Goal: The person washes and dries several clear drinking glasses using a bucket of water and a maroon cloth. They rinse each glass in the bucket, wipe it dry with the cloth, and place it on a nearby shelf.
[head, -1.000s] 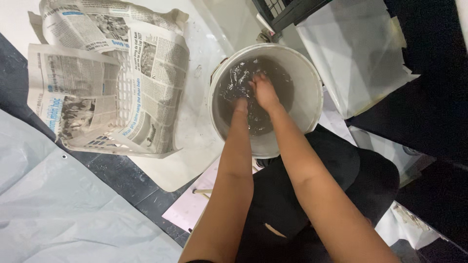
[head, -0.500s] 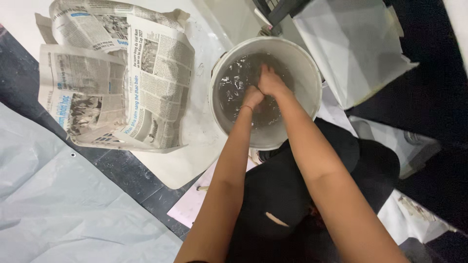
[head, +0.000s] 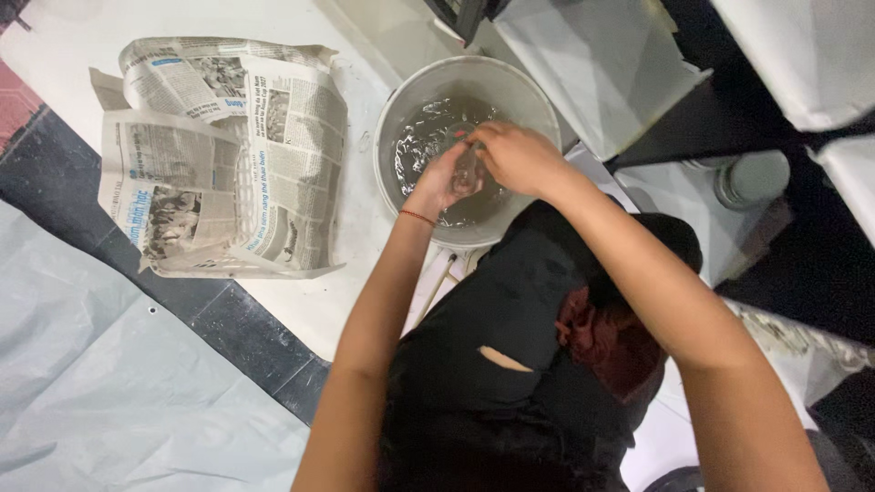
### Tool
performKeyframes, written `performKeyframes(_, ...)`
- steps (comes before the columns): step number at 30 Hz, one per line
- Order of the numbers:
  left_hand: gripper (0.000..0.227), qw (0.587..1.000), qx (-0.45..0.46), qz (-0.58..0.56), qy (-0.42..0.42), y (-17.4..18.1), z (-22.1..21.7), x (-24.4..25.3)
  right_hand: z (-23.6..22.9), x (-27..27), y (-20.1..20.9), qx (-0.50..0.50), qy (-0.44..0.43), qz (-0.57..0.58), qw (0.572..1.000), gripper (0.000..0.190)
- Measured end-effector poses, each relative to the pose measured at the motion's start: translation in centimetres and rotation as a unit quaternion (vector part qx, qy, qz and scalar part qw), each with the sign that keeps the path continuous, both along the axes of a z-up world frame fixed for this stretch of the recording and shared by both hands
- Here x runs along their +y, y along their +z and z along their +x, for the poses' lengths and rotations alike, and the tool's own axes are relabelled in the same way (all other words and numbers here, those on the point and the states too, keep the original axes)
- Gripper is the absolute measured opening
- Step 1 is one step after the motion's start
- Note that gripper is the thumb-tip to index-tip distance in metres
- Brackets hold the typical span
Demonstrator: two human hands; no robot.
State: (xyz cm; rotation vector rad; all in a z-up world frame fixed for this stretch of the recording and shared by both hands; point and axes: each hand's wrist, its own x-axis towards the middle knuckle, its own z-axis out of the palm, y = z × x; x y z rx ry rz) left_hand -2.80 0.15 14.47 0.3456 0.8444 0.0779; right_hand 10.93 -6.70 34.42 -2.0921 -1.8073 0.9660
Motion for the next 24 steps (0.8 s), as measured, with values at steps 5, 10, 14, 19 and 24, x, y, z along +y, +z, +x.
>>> performKeyframes(5, 0.060, 0.830, 0.100, 0.530, -0.143, 2.9, -1.6, -0.7, -1.2, -5.5, 10.3, 0.023, 0.024, 0.112, 0.993, 0.032)
performKeyframes(10, 0.039, 0.997, -0.042, 0.020, -0.068, 5.2, -3.3, -0.1, -3.3, -13.5, 17.6, 0.056, -0.097, 0.050, 0.993, 0.027)
performKeyframes(14, 0.051, 0.996, -0.009, 0.016, -0.085, 7.9, -4.2, -0.6, -5.4, -19.2, 18.7, -0.063, -0.098, 0.080, 0.990, 0.031)
performKeyframes(19, 0.048, 0.981, -0.071, 0.122, -0.136, 12.2, -4.2, -2.6, -8.7, -22.9, 16.4, -0.230, -0.077, 0.055, 0.969, 0.034)
performKeyframes(24, 0.053, 0.969, -0.133, 0.128, -0.164, 14.3, -4.2, -3.3, -8.0, -23.6, 15.5, -0.088, -0.270, -0.023, 0.959, 0.023)
